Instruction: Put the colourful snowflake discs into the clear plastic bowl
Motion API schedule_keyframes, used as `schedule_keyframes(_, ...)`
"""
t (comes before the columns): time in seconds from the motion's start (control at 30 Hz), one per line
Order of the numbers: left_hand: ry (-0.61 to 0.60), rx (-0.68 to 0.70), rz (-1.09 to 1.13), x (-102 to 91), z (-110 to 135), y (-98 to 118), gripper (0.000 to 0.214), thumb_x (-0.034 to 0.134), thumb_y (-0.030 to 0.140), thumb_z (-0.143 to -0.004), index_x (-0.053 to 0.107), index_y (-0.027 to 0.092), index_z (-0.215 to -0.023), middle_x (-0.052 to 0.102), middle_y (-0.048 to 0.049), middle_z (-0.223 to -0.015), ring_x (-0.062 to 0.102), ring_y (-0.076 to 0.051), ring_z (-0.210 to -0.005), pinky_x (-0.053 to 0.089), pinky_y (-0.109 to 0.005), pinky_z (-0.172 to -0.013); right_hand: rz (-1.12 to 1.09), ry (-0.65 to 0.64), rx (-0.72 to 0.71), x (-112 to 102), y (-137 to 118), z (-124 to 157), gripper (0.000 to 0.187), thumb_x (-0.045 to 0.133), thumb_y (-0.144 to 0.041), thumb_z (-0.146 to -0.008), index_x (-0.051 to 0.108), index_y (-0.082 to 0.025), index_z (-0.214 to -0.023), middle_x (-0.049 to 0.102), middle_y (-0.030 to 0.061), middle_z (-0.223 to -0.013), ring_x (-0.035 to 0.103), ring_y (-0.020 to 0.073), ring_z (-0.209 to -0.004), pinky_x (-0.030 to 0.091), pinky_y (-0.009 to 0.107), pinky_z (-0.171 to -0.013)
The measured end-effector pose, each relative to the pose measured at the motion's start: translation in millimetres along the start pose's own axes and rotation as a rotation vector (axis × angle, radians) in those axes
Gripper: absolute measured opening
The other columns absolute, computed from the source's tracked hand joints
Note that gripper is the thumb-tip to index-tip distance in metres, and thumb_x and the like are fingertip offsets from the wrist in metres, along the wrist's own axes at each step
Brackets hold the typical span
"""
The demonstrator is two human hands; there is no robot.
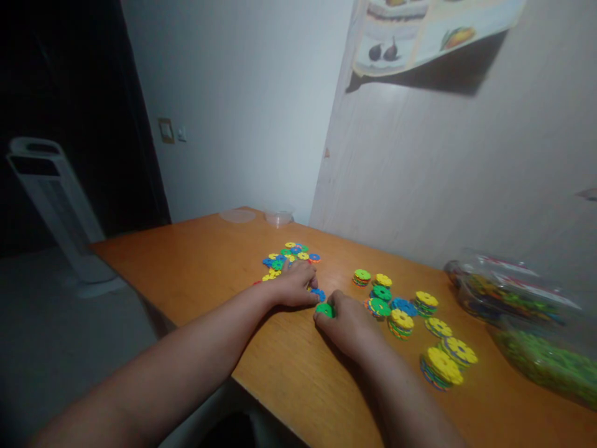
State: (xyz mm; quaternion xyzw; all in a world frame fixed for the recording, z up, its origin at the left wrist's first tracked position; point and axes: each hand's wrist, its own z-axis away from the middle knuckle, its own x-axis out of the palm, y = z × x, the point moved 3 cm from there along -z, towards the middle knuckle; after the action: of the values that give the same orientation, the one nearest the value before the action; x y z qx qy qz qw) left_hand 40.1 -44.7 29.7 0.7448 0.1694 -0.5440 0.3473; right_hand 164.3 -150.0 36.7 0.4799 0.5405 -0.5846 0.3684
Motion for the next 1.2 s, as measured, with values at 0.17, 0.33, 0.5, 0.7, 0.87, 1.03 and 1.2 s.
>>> schedule_keyframes(0.17,0.04,-0.016,0.052,-2.5,1,3,0.033,0.067,0.045,-0.068,0.063,0.021,-0.09,0.056,-0.0071,-0.107,0.044,-0.029,-0.115,0.024,-0.051,-0.107,0.005,0.01,-0.007,0,0,1,0.031,0.054,-0.052,-0.079,0.059,-0.022,-0.086,0.069,0.0059,-0.081,0.062,0.0209,-0.072,0.033,0.028,-0.055)
schedule_keyframes(0.33,0.129,0.023,0.131,-8.4,1,2,0.022,0.066,0.04,-0.071,0.064,0.021,-0.081,0.061,-0.0049,-0.093,0.049,-0.026,-0.104,0.034,-0.041,-0.096,-0.01,0.001,-0.023,0,0,2,0.033,0.056,-0.053,-0.079,0.059,-0.021,-0.087,0.069,0.0067,-0.081,0.062,0.0207,-0.072,0.034,0.027,-0.056)
schedule_keyframes(0.5,0.16,-0.011,0.41,-8.6,-3,-8,0.017,0.064,0.034,-0.073,0.063,0.018,-0.077,0.06,-0.0017,-0.075,0.054,-0.017,-0.076,0.04,-0.028,-0.069,-0.066,0.008,-0.026,-3,5,2,0.048,0.061,-0.058,-0.075,0.061,-0.018,-0.102,0.069,0.0084,-0.085,0.062,0.0218,-0.072,0.038,0.028,-0.058)
schedule_keyframes(0.7,0.073,0.076,0.853,-9.3,0,-5,0.018,0.066,0.028,-0.073,0.059,0.015,-0.082,0.055,0.0018,-0.069,0.049,-0.009,-0.061,0.034,-0.02,-0.052,-0.164,0.254,-0.213,-9,4,-1,0.05,0.061,-0.051,-0.08,0.058,-0.021,-0.119,0.066,0.0077,-0.097,0.061,0.0215,-0.084,0.043,0.03,-0.068)
schedule_keyframes(0.87,-0.076,0.061,1.042,-9.1,9,5,0.021,0.067,0.024,-0.072,0.056,0.016,-0.087,0.055,0.0028,-0.069,0.051,-0.007,-0.058,0.036,-0.019,-0.052,-0.106,0.255,-0.269,-13,1,-1,0.036,0.057,-0.045,-0.083,0.063,-0.023,-0.112,0.065,0.0073,-0.099,0.061,0.0205,-0.086,0.041,0.029,-0.069)
schedule_keyframes(1.03,0.042,-0.025,0.942,-13.7,8,-6,0.015,0.061,0.018,-0.072,0.054,0.017,-0.086,0.054,0.0029,-0.069,0.05,-0.008,-0.059,0.035,-0.018,-0.053,0.059,0.156,-0.181,-22,-2,6,0.033,0.054,-0.049,-0.083,0.069,-0.023,-0.095,0.066,0.0065,-0.086,0.061,0.0196,-0.075,0.036,0.028,-0.062)
schedule_keyframes(1.2,0.098,-0.103,0.512,-22.6,11,-28,0.002,0.056,0.017,-0.07,0.056,0.018,-0.072,0.055,0.0011,-0.065,0.048,-0.011,-0.058,0.031,-0.022,-0.052,0.131,0.037,-0.142,-21,-1,7,0.036,0.055,-0.053,-0.081,0.071,-0.022,-0.088,0.068,0.0065,-0.083,0.061,0.0202,-0.07,0.032,0.029,-0.056)
